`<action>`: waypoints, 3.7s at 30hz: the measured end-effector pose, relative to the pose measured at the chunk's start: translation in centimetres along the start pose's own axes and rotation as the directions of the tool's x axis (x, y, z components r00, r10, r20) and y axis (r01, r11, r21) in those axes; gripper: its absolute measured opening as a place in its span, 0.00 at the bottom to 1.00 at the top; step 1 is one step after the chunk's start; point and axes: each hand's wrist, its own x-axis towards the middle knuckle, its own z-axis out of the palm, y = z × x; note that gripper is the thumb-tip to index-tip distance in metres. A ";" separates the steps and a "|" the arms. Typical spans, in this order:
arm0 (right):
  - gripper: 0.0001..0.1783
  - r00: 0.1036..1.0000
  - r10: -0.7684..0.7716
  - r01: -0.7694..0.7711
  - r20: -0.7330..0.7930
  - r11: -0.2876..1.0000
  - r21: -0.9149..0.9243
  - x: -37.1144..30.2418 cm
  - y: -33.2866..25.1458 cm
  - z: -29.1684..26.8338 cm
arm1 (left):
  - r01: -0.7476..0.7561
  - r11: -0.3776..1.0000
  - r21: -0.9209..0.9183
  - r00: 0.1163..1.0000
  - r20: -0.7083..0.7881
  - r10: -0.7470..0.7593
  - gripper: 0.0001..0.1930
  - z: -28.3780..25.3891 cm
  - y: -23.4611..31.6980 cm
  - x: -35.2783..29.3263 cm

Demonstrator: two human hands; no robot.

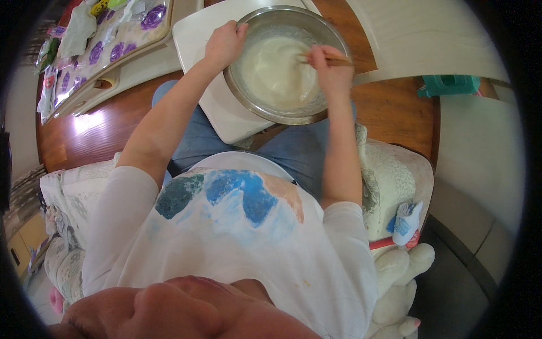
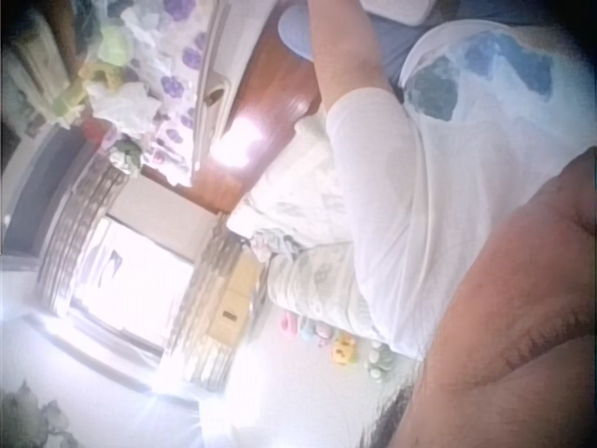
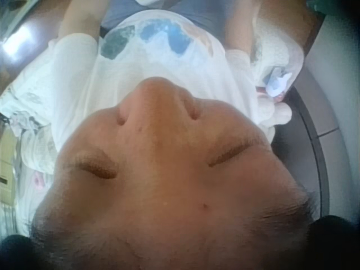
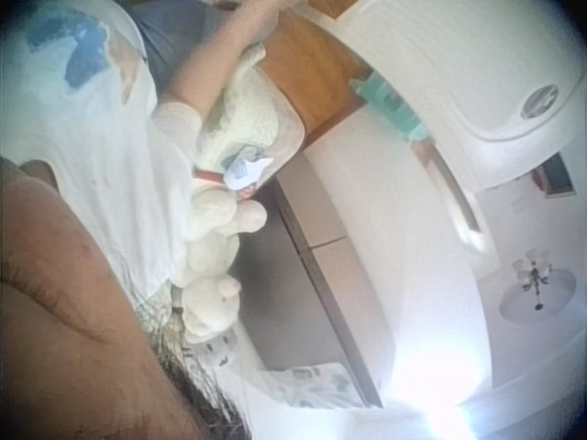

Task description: The person sits on the floor and stirs a white mixture in a metal bowl using chopsticks. They hold the bowl steady with one hand while mixing with the other, occasionally pausing to adjust the bowl's position.

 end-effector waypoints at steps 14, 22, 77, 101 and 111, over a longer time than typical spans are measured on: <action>0.11 0.948 0.287 -0.286 0.140 0.958 -0.029 -2.6 -2.0 -5.2 | 0.004 1.000 -0.004 1.000 0.012 -0.003 0.22 0.3 -0.5 0.2; 0.11 1.000 0.011 -0.013 0.024 0.995 0.095 0.4 0.8 2.2 | 0.024 1.000 0.006 0.999 0.038 -0.025 0.22 -0.5 0.6 0.0; 0.08 0.896 0.103 -0.079 0.432 0.994 -0.073 -5.1 -4.4 -2.0 | 0.040 0.999 0.003 0.998 0.044 -0.040 0.22 0.2 -0.2 0.2; 0.09 0.908 0.244 -0.206 0.342 0.968 -0.145 -4.5 -3.9 -4.4 | 0.070 0.997 0.013 0.994 0.080 -0.071 0.22 0.6 -0.7 0.6; 0.10 0.981 0.106 -0.125 0.161 0.985 0.117 -0.8 -0.2 1.8 | 0.051 0.998 0.031 0.998 0.046 -0.053 0.22 0.2 0.2 0.4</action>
